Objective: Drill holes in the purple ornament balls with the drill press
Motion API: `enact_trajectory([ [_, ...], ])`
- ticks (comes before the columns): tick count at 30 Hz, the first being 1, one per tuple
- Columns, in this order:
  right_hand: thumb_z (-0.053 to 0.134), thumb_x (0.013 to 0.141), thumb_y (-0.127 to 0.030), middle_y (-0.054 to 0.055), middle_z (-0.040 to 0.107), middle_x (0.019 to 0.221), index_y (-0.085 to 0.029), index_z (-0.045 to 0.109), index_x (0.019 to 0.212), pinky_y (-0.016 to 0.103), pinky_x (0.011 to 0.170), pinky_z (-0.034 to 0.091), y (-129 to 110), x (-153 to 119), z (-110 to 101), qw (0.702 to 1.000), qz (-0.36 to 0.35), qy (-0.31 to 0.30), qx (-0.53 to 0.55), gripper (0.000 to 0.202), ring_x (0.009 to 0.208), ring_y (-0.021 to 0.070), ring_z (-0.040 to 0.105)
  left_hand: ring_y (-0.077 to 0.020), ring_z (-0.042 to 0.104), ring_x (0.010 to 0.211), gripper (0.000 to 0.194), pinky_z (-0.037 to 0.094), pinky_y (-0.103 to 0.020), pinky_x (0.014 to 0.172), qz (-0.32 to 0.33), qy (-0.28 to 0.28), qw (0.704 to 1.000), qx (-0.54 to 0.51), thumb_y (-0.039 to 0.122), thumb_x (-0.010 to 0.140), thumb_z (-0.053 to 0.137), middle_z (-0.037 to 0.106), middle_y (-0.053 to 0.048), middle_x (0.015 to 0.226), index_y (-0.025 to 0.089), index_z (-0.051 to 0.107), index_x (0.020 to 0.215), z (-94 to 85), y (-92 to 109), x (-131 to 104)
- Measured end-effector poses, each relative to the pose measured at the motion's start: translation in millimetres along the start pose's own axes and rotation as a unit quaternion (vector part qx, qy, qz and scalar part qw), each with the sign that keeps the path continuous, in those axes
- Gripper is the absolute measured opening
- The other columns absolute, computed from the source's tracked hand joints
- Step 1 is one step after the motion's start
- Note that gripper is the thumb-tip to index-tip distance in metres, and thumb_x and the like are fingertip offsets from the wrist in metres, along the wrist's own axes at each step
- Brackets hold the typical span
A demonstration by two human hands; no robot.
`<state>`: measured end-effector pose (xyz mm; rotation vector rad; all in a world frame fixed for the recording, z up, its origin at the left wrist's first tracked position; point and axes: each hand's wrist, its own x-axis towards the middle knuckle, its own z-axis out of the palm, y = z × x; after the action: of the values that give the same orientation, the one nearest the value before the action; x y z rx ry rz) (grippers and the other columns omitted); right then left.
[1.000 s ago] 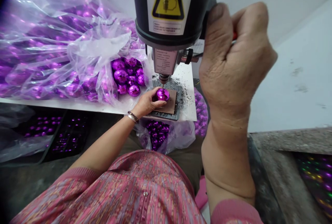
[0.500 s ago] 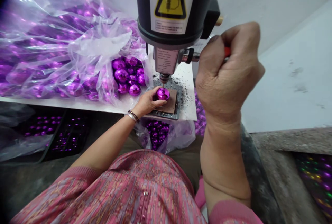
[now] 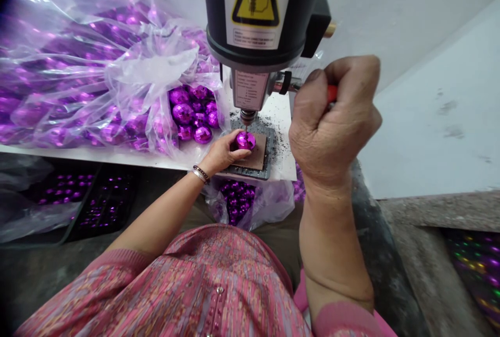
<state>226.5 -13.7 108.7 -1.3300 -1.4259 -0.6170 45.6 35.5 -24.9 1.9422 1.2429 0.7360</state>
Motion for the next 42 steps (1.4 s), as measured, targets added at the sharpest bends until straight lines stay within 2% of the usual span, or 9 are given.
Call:
enact_trajectory([
  [20, 0.034, 0.100, -0.038, -0.001, 0.044, 0.077, -0.009, 0.052, 0.089, 0.016, 0.072, 0.034, 6, -16, 6, 0.999, -0.002, 0.019, 0.029, 0.036, 0.071, -0.0029, 0.038, -0.0234, 0.065, 0.106, 0.055, 0.048, -0.033, 0.093, -0.012, 0.003, 1.000, 0.006, 0.038, 0.079, 0.076, 0.072, -0.007, 0.118, 0.021, 0.062, 0.130, 0.6, 0, 1],
  [27, 0.035, 0.100, -0.036, 0.000, 0.045, 0.078, -0.009, 0.051, 0.088, 0.017, 0.071, 0.033, 10, -20, 9, 0.998, -0.020, 0.032, 0.043, 0.034, 0.073, -0.0017, 0.039, -0.0239, 0.064, 0.106, 0.056, 0.048, -0.034, 0.093, -0.010, 0.006, 1.000, 0.007, 0.039, 0.079, 0.075, 0.072, -0.007, 0.118, 0.022, 0.061, 0.131, 1.3, -2, 1],
  [34, 0.039, 0.098, -0.025, -0.002, 0.043, 0.078, -0.011, 0.047, 0.089, 0.014, 0.070, 0.031, 13, -24, 11, 0.995, -0.078, 0.052, 0.040, 0.018, 0.074, -0.0035, 0.039, -0.0224, 0.065, 0.103, 0.054, 0.048, -0.031, 0.090, -0.012, 0.008, 1.000, 0.002, 0.039, 0.080, 0.075, 0.072, -0.005, 0.114, 0.023, 0.062, 0.130, 1.4, -2, 0],
  [42, 0.039, 0.097, -0.022, -0.002, 0.044, 0.076, -0.012, 0.047, 0.090, 0.014, 0.068, 0.030, 13, -25, 12, 0.992, -0.098, 0.070, 0.028, 0.015, 0.073, -0.0028, 0.040, -0.0230, 0.065, 0.103, 0.054, 0.047, -0.032, 0.089, -0.005, 0.007, 1.000, 0.016, 0.040, 0.079, 0.075, 0.072, -0.005, 0.116, 0.023, 0.062, 0.129, 2.1, -4, 1],
])
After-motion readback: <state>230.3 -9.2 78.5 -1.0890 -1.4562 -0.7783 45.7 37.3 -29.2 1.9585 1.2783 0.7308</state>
